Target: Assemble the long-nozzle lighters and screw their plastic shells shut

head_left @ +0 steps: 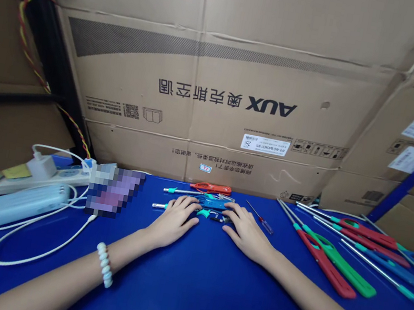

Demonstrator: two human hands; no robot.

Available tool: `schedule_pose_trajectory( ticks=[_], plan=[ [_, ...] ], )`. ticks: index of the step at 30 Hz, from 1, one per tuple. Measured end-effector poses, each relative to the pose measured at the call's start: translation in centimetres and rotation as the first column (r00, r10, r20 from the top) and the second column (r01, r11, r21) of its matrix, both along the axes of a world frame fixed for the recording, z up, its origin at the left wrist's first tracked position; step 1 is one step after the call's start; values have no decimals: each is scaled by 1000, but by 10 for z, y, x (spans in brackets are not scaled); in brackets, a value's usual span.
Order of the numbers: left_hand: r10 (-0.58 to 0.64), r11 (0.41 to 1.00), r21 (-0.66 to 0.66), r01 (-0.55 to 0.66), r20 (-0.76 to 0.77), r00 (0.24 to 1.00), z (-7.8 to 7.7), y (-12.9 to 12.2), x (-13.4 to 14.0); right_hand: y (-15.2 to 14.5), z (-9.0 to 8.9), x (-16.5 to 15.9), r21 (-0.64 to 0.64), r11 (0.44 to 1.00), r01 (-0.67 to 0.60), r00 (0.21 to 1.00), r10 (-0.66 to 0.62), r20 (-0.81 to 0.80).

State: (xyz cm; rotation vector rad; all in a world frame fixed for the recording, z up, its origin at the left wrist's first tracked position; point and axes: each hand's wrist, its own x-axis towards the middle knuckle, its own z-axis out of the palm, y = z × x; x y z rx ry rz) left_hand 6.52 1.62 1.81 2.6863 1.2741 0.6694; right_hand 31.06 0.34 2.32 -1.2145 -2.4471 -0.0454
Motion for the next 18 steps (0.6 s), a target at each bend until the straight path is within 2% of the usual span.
schedule_pose_trajectory(
  ticks=[7,18],
  plan=[
    [-44,996,-82,45,24,999,2,-14,-4,-13,0,3,-42,999,-6,1000,6,-20],
    [-103,974,-196,111,48,993,12,-70,-11,-69,2,8,-180,984,-10,1000,5,-27]
  ],
)
